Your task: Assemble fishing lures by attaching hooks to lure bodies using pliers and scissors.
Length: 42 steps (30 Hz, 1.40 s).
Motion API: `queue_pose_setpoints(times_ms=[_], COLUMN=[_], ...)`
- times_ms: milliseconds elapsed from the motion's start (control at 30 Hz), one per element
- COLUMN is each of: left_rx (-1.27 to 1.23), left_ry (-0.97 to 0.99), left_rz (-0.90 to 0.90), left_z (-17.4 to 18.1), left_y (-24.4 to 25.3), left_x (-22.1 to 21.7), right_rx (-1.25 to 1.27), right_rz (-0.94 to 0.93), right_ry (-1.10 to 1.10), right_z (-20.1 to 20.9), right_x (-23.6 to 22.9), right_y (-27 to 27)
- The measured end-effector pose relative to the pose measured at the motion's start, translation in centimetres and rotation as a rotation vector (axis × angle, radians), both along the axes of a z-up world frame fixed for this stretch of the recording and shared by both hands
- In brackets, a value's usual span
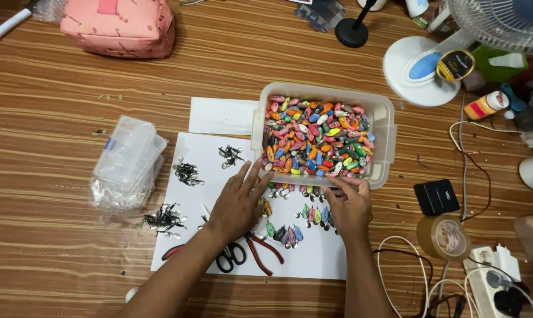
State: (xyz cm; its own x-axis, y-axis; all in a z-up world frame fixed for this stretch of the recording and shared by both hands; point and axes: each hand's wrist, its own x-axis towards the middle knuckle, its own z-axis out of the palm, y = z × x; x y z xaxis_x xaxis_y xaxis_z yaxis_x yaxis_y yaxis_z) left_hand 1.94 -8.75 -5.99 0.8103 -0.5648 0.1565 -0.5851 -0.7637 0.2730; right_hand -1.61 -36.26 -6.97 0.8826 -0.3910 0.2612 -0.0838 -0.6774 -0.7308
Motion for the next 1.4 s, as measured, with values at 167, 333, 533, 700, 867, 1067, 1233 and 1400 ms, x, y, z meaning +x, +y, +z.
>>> queue_pose_setpoints(times_ms=[167,333,533,700,867,1067,1233,1400], left_rx=[0.008,0.030,0.092,0.084,0.092,0.070,0.050,0.042], left_ry=[-0.022,-0.041,-0.119,-0.110,-0.106,-0.092,-0.127,-0.201], left_rz=[-0.008,-0.014,0.013,-0.014,-0.022,-0.022,-0.008,-0.005], left_z=[-0.4,-1.3,-2.0,-2.4,-2.3,-2.1,-2.1,-3.1], left_y=[-0.1,-0.3,-0.2,-0.2,-0.2,-0.3,-0.5,-0.5], left_x=[-0.3,-0.5,-0.7,-0.6,-1.0,-0.8,-1.1,-1.2], right_rx=[0.012,-0.045,-0.323,-0.568,-0.559,-0.464,-0.445,-0.409], right_rz=[-0.010,-0.001,0.170,0.426,0.403,0.281,0.253,0.624], right_ry=[0.086,0.218,0.244,0.282,0.440,0.422,0.231,0.268], right_z=[0.7,2.8,3.1,1.0,0.1,-0.6,1.6,2.0], right_x=[-0.2,0.1,3.1,4.9,5.5,5.8,5.6,5.5], right_y=[-0.6,-0.6,-0.3,2.7,0.5,-3.2,-1.3,4.1])
